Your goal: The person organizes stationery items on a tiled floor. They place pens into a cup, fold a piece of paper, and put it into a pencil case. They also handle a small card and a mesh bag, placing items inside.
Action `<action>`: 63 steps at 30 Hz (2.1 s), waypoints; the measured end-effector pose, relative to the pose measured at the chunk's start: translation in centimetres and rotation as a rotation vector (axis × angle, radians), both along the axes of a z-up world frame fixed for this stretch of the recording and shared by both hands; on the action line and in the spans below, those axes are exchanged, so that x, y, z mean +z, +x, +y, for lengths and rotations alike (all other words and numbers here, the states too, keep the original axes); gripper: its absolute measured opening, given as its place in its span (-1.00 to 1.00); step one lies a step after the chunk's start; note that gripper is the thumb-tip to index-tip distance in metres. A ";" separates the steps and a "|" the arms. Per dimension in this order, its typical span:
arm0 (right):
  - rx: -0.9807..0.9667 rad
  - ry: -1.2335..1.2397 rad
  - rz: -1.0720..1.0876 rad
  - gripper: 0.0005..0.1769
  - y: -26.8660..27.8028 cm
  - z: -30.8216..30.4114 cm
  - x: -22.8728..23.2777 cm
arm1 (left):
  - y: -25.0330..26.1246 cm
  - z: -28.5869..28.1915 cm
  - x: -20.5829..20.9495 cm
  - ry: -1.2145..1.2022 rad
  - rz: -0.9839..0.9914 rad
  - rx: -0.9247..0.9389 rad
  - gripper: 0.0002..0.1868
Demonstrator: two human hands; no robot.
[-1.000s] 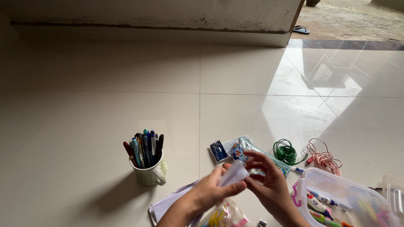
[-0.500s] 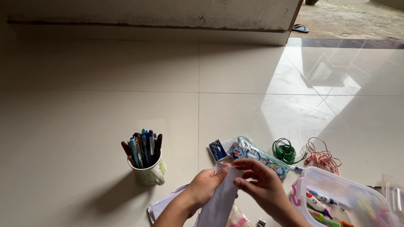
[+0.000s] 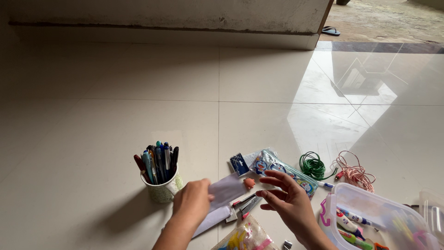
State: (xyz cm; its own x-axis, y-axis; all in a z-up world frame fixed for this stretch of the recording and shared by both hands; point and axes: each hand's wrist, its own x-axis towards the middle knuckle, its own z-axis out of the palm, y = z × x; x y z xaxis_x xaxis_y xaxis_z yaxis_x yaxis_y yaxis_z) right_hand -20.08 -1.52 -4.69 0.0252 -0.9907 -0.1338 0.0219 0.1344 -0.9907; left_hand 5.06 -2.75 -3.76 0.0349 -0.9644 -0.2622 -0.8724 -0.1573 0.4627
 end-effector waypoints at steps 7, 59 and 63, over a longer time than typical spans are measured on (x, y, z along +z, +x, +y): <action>-0.084 0.017 -0.036 -0.46 -0.7 -0.3 1.3 | 1.9 -0.6 -8.0 0.052 -0.336 -0.071 -0.78; -0.065 -1.297 1.070 -0.65 13.2 1.9 18.9 | -2.8 2.9 8.2 0.046 2.060 0.190 -0.41; -0.179 -1.368 1.075 -0.55 15.2 2.7 14.0 | -1.0 3.7 8.9 0.005 2.163 0.206 -0.45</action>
State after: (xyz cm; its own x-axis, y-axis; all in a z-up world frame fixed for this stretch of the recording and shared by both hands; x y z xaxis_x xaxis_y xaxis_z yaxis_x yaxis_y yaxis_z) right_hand -4.84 1.14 9.31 0.3811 -0.3747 0.8452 -0.7431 -0.6681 0.0389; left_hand 4.06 0.94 5.18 -0.1633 -0.9862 -0.0283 0.8855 -0.1591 0.4366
